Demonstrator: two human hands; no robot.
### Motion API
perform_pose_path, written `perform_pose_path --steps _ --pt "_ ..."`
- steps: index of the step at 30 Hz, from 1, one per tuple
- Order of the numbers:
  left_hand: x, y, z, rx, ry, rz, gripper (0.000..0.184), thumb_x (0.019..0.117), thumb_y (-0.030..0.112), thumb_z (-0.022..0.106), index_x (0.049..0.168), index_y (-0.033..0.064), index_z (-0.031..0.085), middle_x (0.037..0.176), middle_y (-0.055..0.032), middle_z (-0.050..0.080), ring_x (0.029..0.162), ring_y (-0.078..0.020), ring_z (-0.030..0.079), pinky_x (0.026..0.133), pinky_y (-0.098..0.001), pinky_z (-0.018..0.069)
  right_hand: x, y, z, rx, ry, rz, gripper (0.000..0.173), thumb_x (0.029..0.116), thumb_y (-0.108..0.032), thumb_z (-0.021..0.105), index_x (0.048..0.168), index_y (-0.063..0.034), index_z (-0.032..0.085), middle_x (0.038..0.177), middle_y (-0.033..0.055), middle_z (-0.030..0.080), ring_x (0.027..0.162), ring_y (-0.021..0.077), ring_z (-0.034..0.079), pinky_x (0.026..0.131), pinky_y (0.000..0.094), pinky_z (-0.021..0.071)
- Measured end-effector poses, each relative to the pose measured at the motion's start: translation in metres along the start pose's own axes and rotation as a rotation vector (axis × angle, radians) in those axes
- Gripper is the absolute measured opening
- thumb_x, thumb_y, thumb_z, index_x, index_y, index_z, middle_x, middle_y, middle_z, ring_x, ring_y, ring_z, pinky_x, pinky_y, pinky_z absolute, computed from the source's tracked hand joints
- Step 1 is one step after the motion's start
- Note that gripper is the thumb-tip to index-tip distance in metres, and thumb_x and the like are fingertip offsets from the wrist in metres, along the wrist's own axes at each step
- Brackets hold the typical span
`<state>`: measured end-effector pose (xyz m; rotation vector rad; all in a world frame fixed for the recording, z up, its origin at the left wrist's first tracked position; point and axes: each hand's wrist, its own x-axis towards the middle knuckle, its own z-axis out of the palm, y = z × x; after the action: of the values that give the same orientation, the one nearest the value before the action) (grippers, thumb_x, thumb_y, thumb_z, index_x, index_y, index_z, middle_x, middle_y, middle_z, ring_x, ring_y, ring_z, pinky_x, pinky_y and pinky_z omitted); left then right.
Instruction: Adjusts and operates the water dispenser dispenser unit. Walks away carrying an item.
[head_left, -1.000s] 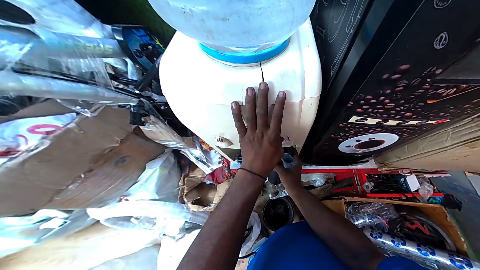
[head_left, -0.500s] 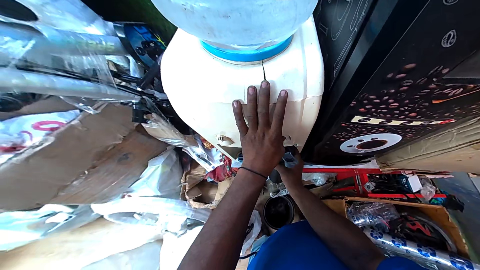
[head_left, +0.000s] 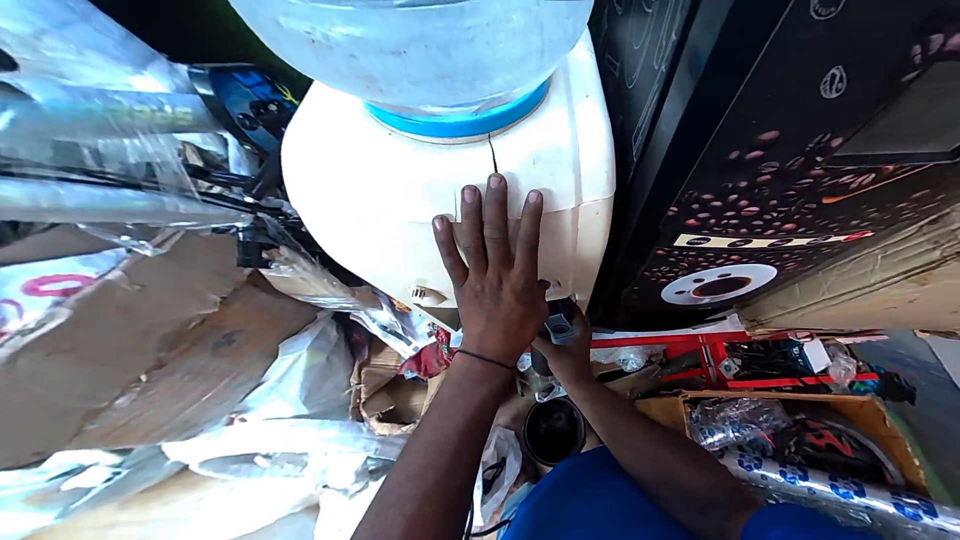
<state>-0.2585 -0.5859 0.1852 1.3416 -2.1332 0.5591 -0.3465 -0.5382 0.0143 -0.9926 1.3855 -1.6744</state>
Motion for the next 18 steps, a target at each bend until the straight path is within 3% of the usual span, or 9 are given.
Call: perform_pose_path --steps 3,6,18 --pt "-0.0023 0.0015 -0.0070 -0.028 -0.064 0.002 0.125 0.0644 0.031 0.092 0.164 0.0179 0.018 0.171 -0.0210 0.005 0.157 -0.0436 0.005 0.121 -0.0681 0.0024 -0.0009 0.0012 -0.0014 -0.003 -0.007 0.003 0.078 0.0660 -0.011 0.091 0.136 -0.0053 0.056 0.114 0.0076 0.070 0.101 0.0137 0.070 0.090 0.0356 0.0609" --pt "0.0008 -0.0002 0.0013 0.002 0.016 0.002 0.124 0.0587 0.036 0.093 0.162 0.0222 0.025 0.169 -0.0190 0.016 0.157 -0.0392 0.012 0.122 -0.0652 0.0023 -0.0025 0.0025 -0.0022 -0.026 -0.008 0.012 0.078 0.0671 -0.011 0.091 0.137 -0.0071 0.056 0.115 0.0070 0.070 0.102 0.0128 0.069 0.091 0.0352 0.0604" --pt "0.0004 -0.0025 0.0005 -0.024 -0.003 0.006 0.122 0.0618 0.036 0.091 0.162 0.0201 0.023 0.169 -0.0216 0.015 0.156 -0.0454 0.010 0.121 -0.0685 0.0042 -0.0055 0.0077 -0.0045 -0.097 0.020 0.079 0.080 0.0653 -0.012 0.092 0.137 -0.0090 0.057 0.115 0.0065 0.071 0.103 0.0135 0.070 0.092 0.0380 0.0602"
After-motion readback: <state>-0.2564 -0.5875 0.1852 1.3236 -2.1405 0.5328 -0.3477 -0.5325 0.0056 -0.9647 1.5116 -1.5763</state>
